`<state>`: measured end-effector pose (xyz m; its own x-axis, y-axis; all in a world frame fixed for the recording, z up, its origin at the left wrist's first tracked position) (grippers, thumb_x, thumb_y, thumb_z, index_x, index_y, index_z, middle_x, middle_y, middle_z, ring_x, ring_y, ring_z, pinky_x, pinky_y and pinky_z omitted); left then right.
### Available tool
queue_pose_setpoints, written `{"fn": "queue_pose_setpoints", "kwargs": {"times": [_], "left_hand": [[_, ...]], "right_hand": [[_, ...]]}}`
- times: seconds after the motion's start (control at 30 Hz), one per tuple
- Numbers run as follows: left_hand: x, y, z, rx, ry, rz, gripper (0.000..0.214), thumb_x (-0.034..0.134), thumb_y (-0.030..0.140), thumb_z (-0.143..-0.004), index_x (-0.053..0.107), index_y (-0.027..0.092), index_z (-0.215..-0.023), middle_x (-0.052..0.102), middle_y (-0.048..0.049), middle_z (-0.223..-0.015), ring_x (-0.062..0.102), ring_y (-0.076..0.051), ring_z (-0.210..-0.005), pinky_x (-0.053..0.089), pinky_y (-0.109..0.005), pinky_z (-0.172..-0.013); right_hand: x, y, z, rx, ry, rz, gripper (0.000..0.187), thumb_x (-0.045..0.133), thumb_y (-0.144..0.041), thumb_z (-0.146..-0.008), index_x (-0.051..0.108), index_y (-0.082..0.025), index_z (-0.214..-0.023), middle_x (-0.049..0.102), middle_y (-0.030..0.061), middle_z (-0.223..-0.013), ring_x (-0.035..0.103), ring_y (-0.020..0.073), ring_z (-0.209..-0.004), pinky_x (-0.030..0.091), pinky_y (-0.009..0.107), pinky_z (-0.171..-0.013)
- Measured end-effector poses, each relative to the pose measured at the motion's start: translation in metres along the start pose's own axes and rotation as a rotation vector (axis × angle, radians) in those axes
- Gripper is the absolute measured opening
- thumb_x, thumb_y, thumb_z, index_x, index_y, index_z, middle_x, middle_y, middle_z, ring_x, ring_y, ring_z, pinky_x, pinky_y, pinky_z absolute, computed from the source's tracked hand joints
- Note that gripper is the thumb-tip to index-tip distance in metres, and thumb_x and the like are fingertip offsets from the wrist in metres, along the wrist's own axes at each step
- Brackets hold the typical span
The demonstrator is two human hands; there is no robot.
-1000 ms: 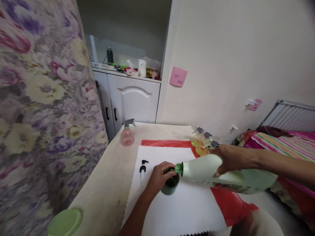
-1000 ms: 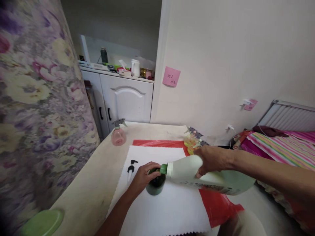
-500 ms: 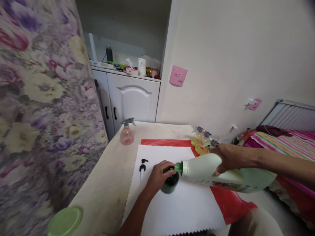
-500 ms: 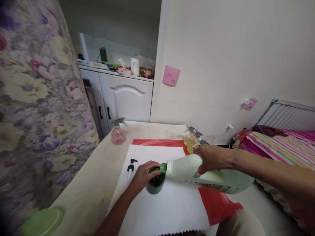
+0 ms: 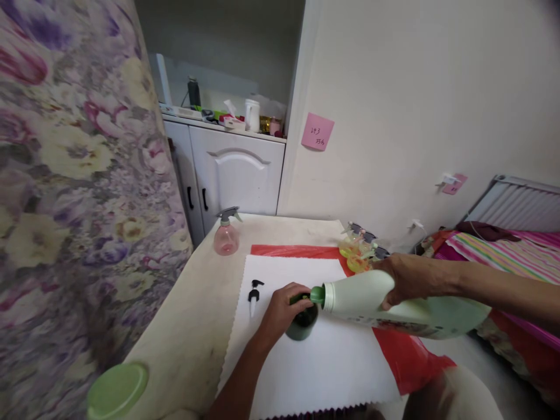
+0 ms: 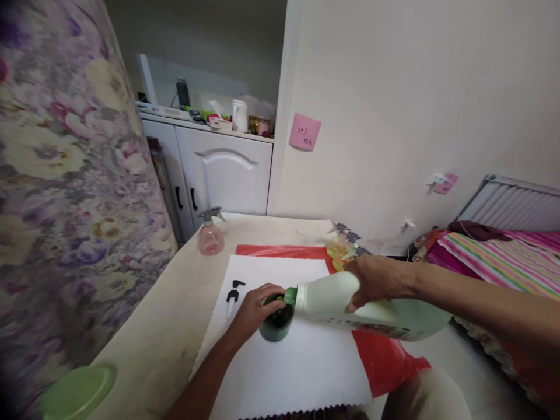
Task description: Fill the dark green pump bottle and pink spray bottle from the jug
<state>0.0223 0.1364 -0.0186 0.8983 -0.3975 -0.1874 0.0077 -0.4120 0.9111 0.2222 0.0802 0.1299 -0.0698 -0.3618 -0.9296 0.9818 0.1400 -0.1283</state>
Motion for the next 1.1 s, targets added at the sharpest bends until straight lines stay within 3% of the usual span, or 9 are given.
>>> {"fn": "queue_pose_setpoints", "kwargs": {"times": [0.27, 1.1], "left_hand": [[0.0004, 0.0013, 0.0001, -0.003, 0.001, -0.002, 0.016, 0.066, 0.023, -0.076, 0.073, 0.022, -0.091, 0.069, -0.0038, -0.092, 0.063, -0.02, -0.088, 0.046, -0.028, -0.081], [0.0002, 0.002, 0.0003, -0.001, -0.002, -0.019, 0.017, 0.066, 0.022, -0.077, 0.073, 0.022, -0.092, 0.069, -0.0041, -0.094, 0.063, -0.02, -0.089, 0.046, -0.03, -0.083]], "right_hand": [[0.0082, 0.0026, -0.0052, -0.024, -0.086, -0.007, 0.037, 0.076, -0.033, -0.061, 0.063, -0.02, -0.093, 0.071, 0.0019, -0.085, 0.065, 0.0208, -0.076, 0.045, 0.024, -0.061], [0.0084, 0.005, -0.0054, -0.04, -0.086, 0.014, 0.035, 0.075, -0.037, -0.062, 0.062, -0.021, -0.09, 0.07, 0.0014, -0.082, 0.064, 0.02, -0.074, 0.043, 0.025, -0.061]]}}
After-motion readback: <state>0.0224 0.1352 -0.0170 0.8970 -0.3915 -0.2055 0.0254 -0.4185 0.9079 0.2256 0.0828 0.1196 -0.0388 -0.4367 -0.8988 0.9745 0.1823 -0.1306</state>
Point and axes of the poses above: each hand's wrist, its own z-axis away from the middle knuckle, its own x-axis out of the palm, y = z × x, the point moved 8 cm from there along -z, towards the middle knuckle
